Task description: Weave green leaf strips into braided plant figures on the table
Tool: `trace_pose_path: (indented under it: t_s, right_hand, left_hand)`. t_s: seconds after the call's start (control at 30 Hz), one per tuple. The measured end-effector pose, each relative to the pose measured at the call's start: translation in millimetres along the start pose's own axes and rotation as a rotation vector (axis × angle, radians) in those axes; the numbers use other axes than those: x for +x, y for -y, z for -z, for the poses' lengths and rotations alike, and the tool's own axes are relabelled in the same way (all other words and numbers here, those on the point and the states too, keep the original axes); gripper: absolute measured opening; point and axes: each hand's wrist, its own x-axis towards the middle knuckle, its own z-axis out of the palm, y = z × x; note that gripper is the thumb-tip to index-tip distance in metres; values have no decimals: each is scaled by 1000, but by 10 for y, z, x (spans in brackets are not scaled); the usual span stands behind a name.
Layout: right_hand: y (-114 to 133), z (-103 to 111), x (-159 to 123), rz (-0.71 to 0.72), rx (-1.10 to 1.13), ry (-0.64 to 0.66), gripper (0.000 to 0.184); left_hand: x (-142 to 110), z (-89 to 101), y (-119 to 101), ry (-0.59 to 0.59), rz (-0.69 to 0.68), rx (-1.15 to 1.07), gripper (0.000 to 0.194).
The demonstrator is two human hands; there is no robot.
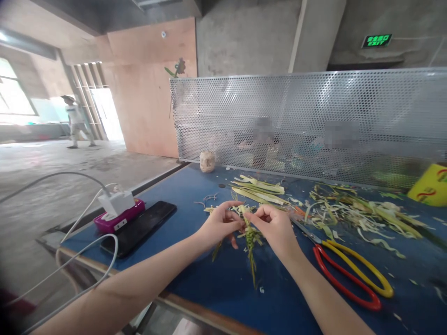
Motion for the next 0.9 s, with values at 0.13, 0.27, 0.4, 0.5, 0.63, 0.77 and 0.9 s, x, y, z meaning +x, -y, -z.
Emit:
trace_pose_path:
  t_s: [0.13, 0.27, 0.4, 0.5, 0.63, 0.77, 0.9]
  right_hand:
    - [-18, -9, 15, -25, 175, 13, 33]
    - [-62, 10, 25, 35, 261, 86, 36]
    - [-84, -3, 5, 56, 156, 136, 30]
    - [-92, -20, -1, 153, 81, 147, 21]
    - [-87, -27, 0, 221, 1, 146, 15]
    - [-82, -42, 2, 214, -16, 127, 17]
    - [-115, -47, 11, 206, -16, 120, 19]
  left_hand:
    - [3, -2, -7, -18, -3, -66, 58]
    - [5, 24, -13, -72, 10, -139, 52]
    - [7, 48, -15, -96, 47, -191, 50]
    - [12, 55, -14, -107, 65, -213, 49]
    - [19, 59, -4, -138, 68, -232, 48]
    - [19, 52, 10, -149, 61, -232, 46]
    - [23, 36, 26, -156, 37, -202, 51]
